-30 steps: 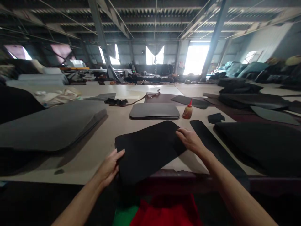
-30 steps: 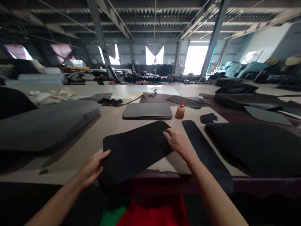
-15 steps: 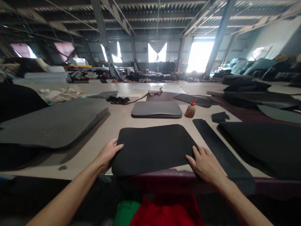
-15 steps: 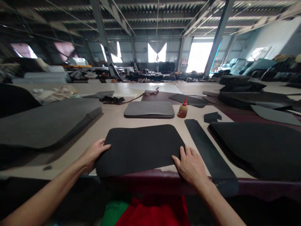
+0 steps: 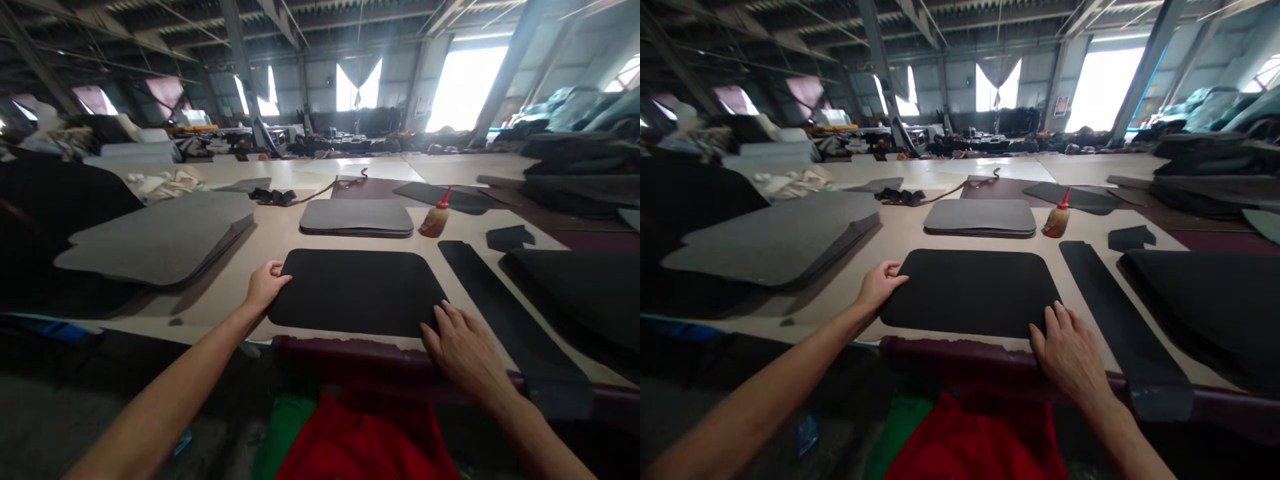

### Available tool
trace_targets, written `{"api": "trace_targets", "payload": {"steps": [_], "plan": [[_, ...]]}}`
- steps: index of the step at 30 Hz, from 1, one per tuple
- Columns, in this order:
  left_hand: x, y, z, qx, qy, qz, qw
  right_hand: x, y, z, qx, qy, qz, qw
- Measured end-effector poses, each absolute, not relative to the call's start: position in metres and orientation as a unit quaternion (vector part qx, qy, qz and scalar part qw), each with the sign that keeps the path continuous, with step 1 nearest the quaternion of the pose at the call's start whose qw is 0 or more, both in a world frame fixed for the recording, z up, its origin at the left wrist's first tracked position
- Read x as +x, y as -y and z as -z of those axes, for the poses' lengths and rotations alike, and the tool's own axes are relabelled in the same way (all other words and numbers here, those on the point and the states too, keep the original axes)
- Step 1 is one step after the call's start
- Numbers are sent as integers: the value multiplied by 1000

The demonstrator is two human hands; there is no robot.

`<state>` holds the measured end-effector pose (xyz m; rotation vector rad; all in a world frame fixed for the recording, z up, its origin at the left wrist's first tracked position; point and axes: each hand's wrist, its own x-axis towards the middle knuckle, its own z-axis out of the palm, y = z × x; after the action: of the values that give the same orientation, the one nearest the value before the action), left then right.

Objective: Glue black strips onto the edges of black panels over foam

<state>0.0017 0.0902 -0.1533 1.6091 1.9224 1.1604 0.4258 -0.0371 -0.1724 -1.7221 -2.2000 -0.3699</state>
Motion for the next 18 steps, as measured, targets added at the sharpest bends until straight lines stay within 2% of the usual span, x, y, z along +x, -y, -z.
{"api": "trace_targets", "payload": {"steps": [9,14,18], "plan": [[4,-83,150,638,-671,-369,79,430,39,178,-588,783,164,121],[33,-55,131,714,-607,-349,-2,449,28,175,-523,838,151,45],[82,-31,124,831,-484,-275,20,464,7,163,-573,812,59,91]]}}
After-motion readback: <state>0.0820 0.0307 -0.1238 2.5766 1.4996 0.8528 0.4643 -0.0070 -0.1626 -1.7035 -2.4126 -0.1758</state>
